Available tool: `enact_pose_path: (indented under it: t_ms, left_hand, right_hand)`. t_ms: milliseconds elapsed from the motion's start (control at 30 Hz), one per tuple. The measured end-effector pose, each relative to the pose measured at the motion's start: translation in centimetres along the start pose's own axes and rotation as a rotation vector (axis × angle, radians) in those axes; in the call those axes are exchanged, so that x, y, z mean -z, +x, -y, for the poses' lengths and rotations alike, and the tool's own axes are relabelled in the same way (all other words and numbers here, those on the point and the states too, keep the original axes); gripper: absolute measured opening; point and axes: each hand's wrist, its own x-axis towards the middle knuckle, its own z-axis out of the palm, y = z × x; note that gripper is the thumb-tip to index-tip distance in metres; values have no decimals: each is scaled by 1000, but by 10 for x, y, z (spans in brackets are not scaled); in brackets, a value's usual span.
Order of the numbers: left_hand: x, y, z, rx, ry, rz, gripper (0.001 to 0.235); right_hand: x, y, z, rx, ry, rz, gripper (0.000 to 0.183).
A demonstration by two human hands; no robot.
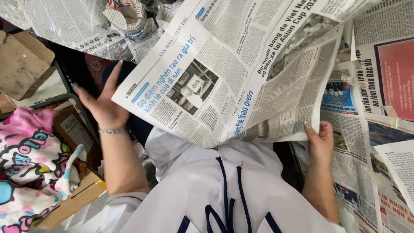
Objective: The person wraps small ceramic dishes and bowls in newspaper. They pick up each item, fold a sheet of newspaper around it, and place the wrapped bundle on a pile of other wrapped items.
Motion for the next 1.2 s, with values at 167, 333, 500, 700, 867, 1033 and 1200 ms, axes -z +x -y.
enact_pose_path:
  t_ms: [167,333,500,700,867,1033,1200]
  left_hand:
    - [-8,41,-1,375,723,-57,60]
    - [-4,28,15,10,650,-129,26]
    - [1,-5,1,-392,612,-319,22]
    - [-36,-33,-22,-924,658,-328,39]
    - [-46,-37,-23,-877,456,-337,45]
    - [-20,-36,-8,-645,458,-545,31]
    - [-3,-46,14,-411,466,-615,22]
  right_hand:
    - [9,15,31,-120,-7,279,58]
    - [-1,19,28,-138,-202,213,28]
    - [-30,36,72,320,-184,22,16]
    - [-76,49,147,840,-56,53,23]
    - [-92,66,158,694,-26,84,22]
    - [-89,76,116,411,75,-31,25]
    - [-78,81,60,262,126,-42,26]
